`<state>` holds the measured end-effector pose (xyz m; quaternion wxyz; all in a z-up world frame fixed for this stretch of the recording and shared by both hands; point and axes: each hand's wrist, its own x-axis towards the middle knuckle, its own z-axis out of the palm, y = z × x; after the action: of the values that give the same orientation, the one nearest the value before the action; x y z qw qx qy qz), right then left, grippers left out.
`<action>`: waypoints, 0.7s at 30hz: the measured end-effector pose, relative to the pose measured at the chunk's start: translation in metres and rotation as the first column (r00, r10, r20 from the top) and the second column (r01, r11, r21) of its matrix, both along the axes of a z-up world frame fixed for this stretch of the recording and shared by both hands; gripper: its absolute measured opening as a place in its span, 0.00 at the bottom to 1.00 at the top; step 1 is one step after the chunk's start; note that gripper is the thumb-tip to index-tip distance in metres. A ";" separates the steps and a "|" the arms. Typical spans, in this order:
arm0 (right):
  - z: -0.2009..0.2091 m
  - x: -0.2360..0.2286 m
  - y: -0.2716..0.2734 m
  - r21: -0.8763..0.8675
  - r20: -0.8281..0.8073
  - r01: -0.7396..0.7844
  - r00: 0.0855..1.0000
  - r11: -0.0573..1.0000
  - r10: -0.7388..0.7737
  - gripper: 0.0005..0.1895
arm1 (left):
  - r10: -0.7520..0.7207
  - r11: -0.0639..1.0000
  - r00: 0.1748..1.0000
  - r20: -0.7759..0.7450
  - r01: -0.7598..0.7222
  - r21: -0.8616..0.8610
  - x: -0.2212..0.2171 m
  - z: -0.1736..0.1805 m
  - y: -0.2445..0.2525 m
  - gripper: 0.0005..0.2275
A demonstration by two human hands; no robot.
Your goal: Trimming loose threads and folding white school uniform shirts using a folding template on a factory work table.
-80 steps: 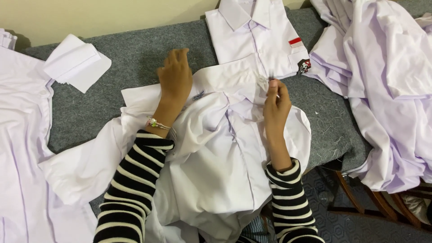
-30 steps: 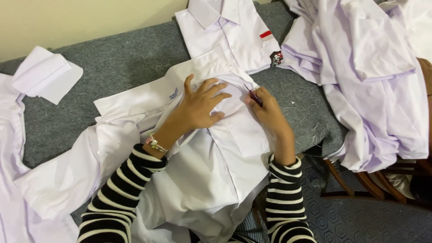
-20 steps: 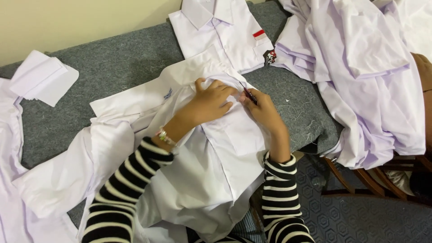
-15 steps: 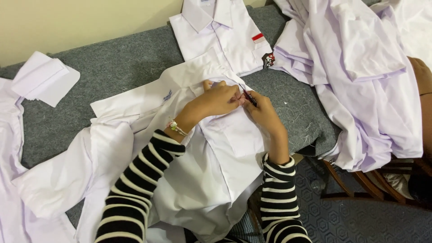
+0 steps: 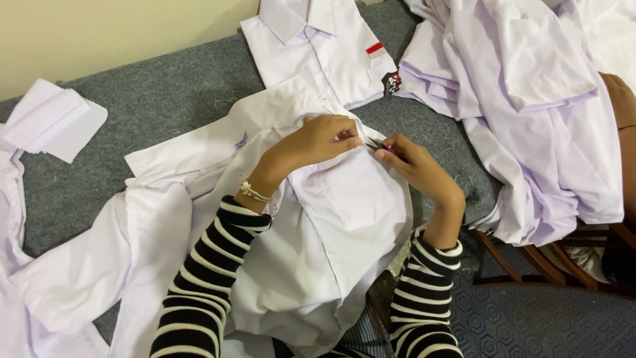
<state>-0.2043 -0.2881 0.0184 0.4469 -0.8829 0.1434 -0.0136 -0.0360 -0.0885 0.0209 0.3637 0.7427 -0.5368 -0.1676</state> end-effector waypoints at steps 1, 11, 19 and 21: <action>0.008 -0.001 0.004 -0.001 0.001 0.000 1.000 1.000 0.000 0.14 | 0.000 1.000 1.000 0.001 0.000 -0.001 -0.001 0.001 0.000 0.08; 0.016 0.001 0.014 -0.058 0.031 -0.008 0.999 0.998 0.009 0.09 | 0.045 0.998 0.994 0.098 -0.049 0.036 -0.003 0.006 0.001 0.07; 0.019 0.004 0.019 -0.087 0.036 -0.015 0.999 0.996 0.018 0.09 | 0.052 0.998 0.992 0.117 -0.055 0.029 -0.002 0.003 -0.001 0.06; 0.017 0.005 0.017 -0.088 0.027 -0.014 0.999 0.996 0.017 0.08 | 0.042 0.999 0.995 0.095 -0.045 0.029 -0.003 0.006 0.000 0.06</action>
<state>-0.1990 -0.2706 0.0350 0.4097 -0.9025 0.1295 -0.0285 -0.0388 -0.0884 0.0269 0.3301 0.7669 -0.5342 -0.1328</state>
